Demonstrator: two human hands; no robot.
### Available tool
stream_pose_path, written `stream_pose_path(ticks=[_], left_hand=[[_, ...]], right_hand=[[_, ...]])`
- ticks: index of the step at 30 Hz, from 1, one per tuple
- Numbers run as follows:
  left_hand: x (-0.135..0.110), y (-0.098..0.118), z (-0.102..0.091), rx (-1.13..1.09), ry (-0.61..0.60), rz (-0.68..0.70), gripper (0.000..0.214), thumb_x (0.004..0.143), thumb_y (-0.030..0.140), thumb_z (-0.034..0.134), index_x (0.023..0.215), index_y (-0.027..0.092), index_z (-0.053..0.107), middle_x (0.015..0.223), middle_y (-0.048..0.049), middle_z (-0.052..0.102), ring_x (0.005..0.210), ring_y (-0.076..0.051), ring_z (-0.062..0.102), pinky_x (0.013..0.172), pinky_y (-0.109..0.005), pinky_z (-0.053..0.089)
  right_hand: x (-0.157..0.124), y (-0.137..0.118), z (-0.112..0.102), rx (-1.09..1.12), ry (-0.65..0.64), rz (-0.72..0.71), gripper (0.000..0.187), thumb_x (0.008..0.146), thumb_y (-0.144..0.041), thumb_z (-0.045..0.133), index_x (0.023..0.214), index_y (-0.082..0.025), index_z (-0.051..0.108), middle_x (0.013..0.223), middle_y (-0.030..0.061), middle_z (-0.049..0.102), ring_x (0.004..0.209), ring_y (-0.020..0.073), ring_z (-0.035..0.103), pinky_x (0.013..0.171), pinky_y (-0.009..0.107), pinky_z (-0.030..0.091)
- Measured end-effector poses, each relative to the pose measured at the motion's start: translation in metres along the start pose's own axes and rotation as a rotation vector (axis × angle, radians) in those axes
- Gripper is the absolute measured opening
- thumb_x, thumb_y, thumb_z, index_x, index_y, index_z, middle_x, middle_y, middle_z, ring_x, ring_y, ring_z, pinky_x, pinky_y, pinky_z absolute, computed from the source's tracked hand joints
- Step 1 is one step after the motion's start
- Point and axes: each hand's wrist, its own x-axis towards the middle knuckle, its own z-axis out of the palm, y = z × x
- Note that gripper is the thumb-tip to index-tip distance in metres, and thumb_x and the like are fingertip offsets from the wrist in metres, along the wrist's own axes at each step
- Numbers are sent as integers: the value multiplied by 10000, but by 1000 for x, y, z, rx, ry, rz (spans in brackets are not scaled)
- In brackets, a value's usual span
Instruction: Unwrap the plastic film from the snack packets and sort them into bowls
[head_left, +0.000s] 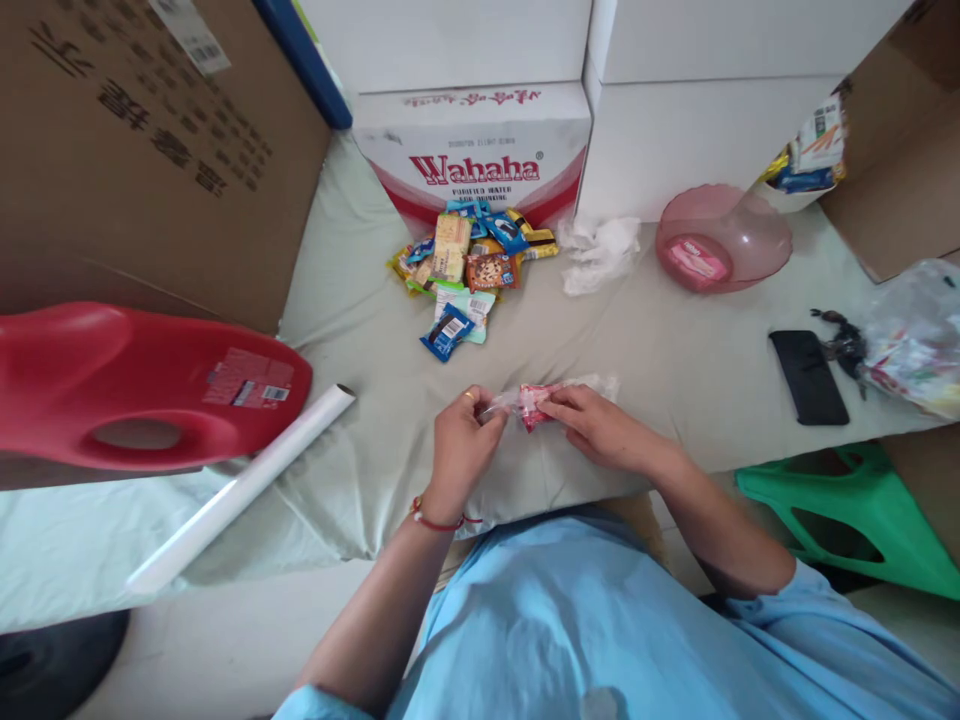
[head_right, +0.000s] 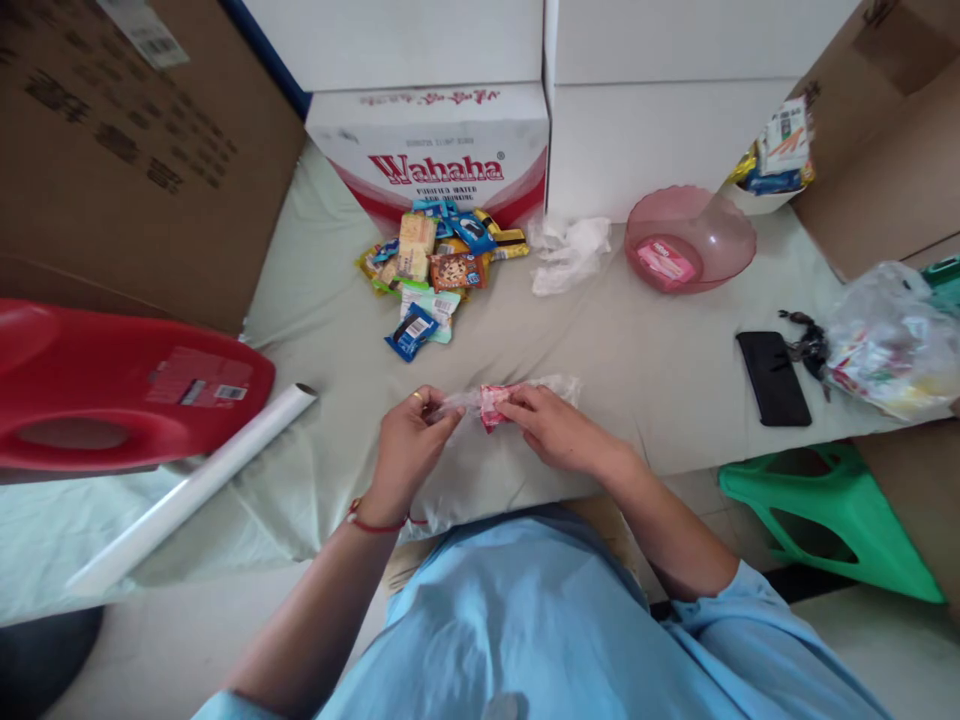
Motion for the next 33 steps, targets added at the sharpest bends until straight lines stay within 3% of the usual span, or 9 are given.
stream_pose_path(ticks=[3, 5, 9, 12, 15, 19, 24, 27, 33], left_hand=[[3, 19, 17, -116, -5, 68, 107, 884, 297, 647, 902, 201, 691, 817, -1, 699, 721, -156, 649, 688, -278, 530], [4, 27, 32, -80, -64, 186, 188, 947, 294, 587, 996, 194, 739, 969, -53, 748, 863, -182, 707, 804, -316, 579], [-7, 26, 56, 319, -143, 463, 360, 970, 193, 511, 1262, 173, 722, 1309, -127, 711, 1230, -268, 651, 1084, -441, 524], [-19, 19, 67, 638, -125, 533, 487, 963, 168, 534, 1442, 131, 610, 1495, -176, 622, 1334, -331, 579, 1080, -494, 498], [-26, 12, 75, 768, -121, 569, 523, 995, 121, 468, 1512, 91, 537, 1558, -202, 574, 1361, -318, 563, 1075, -476, 482], [-26, 10, 79, 807, -113, 580, 526, 1015, 116, 425, 1531, 106, 526, 1551, -195, 585, 1358, -300, 570, 1056, -448, 480], [-26, 8, 75, 795, -130, 606, 517, 1013, 106, 417, 1503, 164, 572, 1557, -169, 592, 1365, -292, 576, 1072, -470, 471], [-27, 7, 75, 782, -118, 633, 474, 1012, 101, 427, 1437, 171, 625, 1551, -146, 606, 1422, -295, 546, 1119, -494, 446], [-21, -4, 61, 598, -119, 620, 352, 974, 136, 521, 1274, 120, 705, 1420, -187, 689, 1465, -330, 523, 1183, -530, 449]], right_hand=[[2, -1, 7, -24, 5, 25, 534, 969, -72, 480, 1455, -232, 633, 1449, 137, 640, 1367, 280, 579, 1151, 497, 489], [0, -1, 7, -8, 15, 16, 513, 970, -91, 492, 1444, -219, 640, 1474, 145, 628, 1399, 284, 565, 1170, 504, 478], [-14, 10, -2, 78, 51, 31, 382, 1017, -189, 519, 1359, -245, 681, 1432, 117, 670, 1367, 258, 605, 1157, 477, 500], [-28, 25, -4, 28, 310, 308, 322, 1048, -324, 535, 1319, -228, 681, 1317, 138, 692, 1152, 251, 695, 1035, 460, 575], [-34, 40, 2, -190, 515, 581, 442, 985, -446, 637, 1341, -186, 665, 1316, 200, 633, 1097, 313, 660, 978, 530, 578], [-30, 47, 8, -328, 482, 527, 216, 950, -364, 653, 1065, -213, 756, 1180, 176, 657, 1125, 344, 591, 1009, 565, 524], [-6, 29, -3, -91, 524, 474, 171, 982, -345, 594, 981, -222, 712, 988, 90, 675, 892, 233, 635, 841, 385, 552], [22, 14, -2, -48, 413, 393, 151, 1004, -294, 565, 975, -225, 696, 931, 66, 696, 855, 208, 639, 812, 330, 526], [64, 3, 20, -200, 164, 268, 295, 1079, -239, 451, 1022, -181, 735, 1006, 120, 712, 962, 248, 615, 913, 373, 503]])
